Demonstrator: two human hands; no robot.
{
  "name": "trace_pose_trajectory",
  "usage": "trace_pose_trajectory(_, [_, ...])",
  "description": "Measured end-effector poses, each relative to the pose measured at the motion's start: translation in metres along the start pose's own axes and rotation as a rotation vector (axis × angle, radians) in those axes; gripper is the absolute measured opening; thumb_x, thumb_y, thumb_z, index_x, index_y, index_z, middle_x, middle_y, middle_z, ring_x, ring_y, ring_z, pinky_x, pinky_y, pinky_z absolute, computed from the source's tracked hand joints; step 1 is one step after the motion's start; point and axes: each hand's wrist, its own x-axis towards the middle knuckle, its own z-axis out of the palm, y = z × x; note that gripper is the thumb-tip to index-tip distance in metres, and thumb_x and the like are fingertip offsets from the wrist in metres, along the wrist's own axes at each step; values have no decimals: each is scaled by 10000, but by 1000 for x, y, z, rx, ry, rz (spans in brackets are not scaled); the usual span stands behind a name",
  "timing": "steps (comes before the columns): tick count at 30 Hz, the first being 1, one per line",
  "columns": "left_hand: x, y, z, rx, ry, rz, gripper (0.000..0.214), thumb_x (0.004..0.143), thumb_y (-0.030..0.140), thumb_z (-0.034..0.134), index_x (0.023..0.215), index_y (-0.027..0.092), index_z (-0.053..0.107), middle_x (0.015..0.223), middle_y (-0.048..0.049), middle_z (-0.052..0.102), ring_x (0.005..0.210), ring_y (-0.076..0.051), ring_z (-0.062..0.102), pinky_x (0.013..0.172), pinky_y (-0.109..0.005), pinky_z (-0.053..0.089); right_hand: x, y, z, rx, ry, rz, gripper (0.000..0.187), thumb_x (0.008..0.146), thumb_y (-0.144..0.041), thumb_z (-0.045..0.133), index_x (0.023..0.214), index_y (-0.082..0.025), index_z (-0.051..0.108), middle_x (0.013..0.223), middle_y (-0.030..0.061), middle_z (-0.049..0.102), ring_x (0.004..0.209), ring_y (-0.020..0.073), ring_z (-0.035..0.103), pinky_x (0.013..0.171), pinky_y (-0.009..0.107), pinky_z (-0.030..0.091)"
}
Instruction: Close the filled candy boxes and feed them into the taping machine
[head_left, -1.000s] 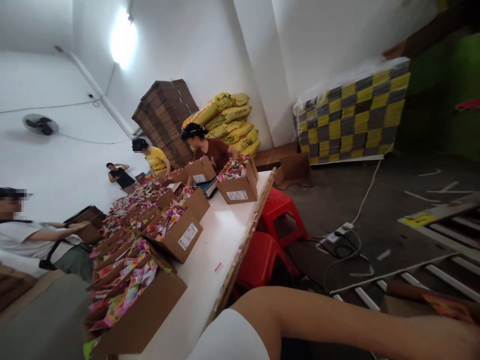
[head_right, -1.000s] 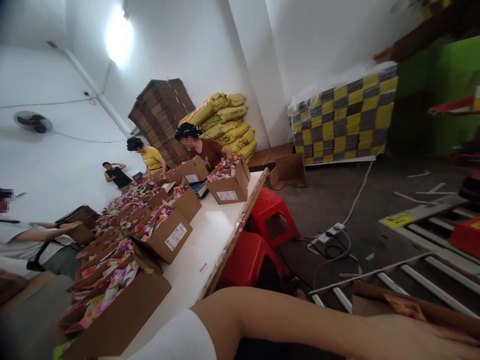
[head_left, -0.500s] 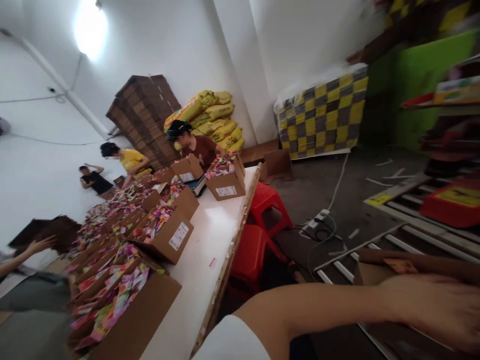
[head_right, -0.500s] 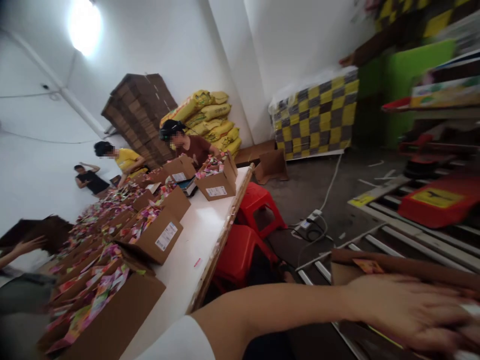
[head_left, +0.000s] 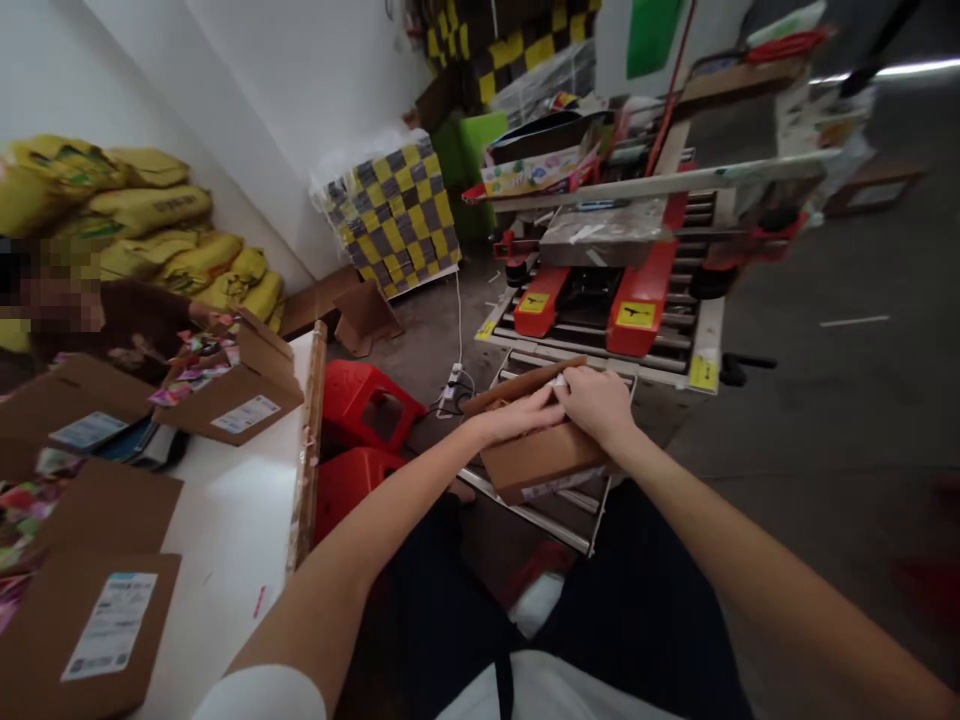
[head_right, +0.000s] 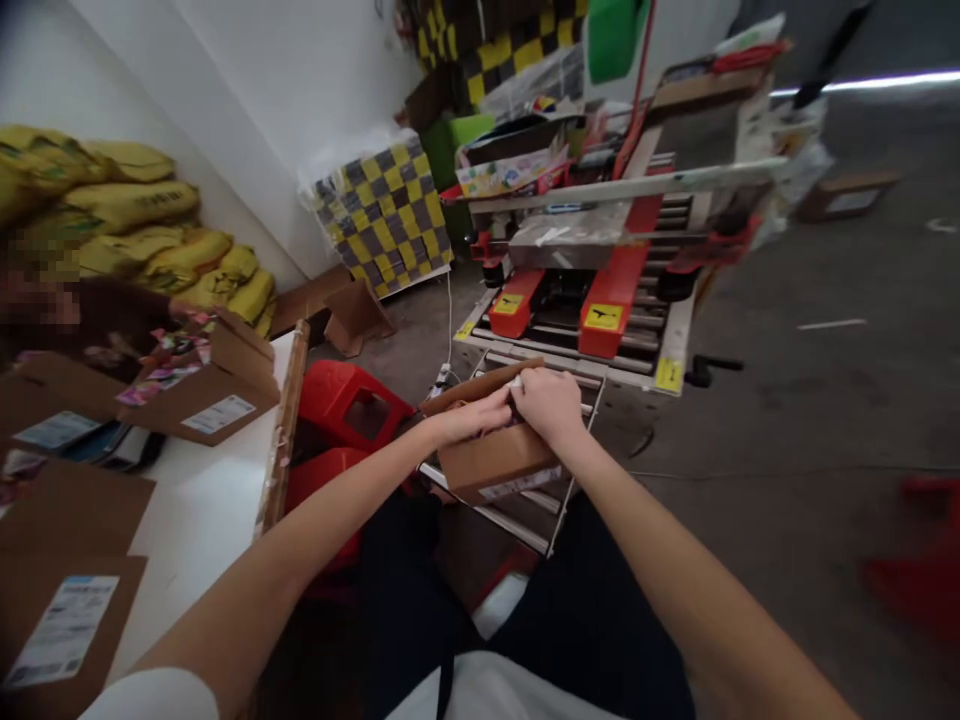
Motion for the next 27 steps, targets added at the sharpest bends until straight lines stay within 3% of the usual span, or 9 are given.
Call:
trace_pose_trajectory(2, [-4,-10,1,73,-167,198,504,725,312,696,1165,95,583,1120,-91,670,1026,-228,639,917,-354,499,1,1,7,4,43,-42,287,892,-215,374,890,-91,634,938,164,669,880,269,617,768,355,372])
trace_pose_trajectory(4, [-7,-22,5,237,-192,410,666,733,359,710,1303,100,480,1238,-166,601,1143,-292,577,980,-403,464,0,5,10,27,72,-66,269,887,-205,377,868,-106,626,913,149,666,861,258,608,774,356,370])
trace_pose_trajectory(6, [-11,-33,9,445,-78,589,701,814,440,612,1377,94,380,1337,-201,514,1268,-302,472,1058,-445,387,-2,8,13,65,99,-76,248,883,-209,397,838,-118,623,887,135,662,851,253,599,775,353,373])
trace_pose_trajectory(8, [-15,-42,13,624,125,655,720,830,522,556,1383,103,364,1390,-203,460,1343,-304,374,1125,-490,265,-7,9,17,137,154,-84,226,878,-215,419,820,-127,619,864,121,655,838,249,589,769,353,385])
trace_pose_trajectory(11, [-19,-46,16,827,421,573,866,786,647,522,1391,58,333,1421,-253,394,1376,-353,290,1131,-538,165,-19,7,26,338,278,-184,190,871,-199,440,907,-137,616,918,103,645,877,235,573,801,348,420])
trace_pose_trajectory(13, [-20,-46,17,889,486,509,931,768,686,501,1399,30,307,1431,-267,369,1373,-352,290,1116,-499,197,-26,4,33,431,292,-322,212,867,-160,440,978,-153,620,987,99,644,944,230,560,857,352,439])
trace_pose_trajectory(17, [-21,-44,16,903,411,488,847,798,631,490,1392,51,320,1404,-239,424,1302,-297,400,1061,-425,275,-29,-1,39,452,204,-483,293,844,-87,420,1012,-166,648,1005,100,656,975,243,567,874,394,471])
trace_pose_trajectory(22, [-22,-47,11,832,367,491,843,771,550,564,1387,46,288,1384,-261,436,1275,-304,427,1018,-432,302,-22,-7,36,566,234,-616,396,815,-25,376,1092,-158,625,1116,101,638,1065,218,554,951,393,449])
trace_pose_trajectory(27, [-21,-49,10,776,373,492,899,735,551,595,1398,60,239,1391,-260,423,1291,-300,417,1009,-424,315,-12,-6,31,478,-61,-602,357,816,-56,428,1062,-163,662,1076,90,667,1029,224,588,965,382,423])
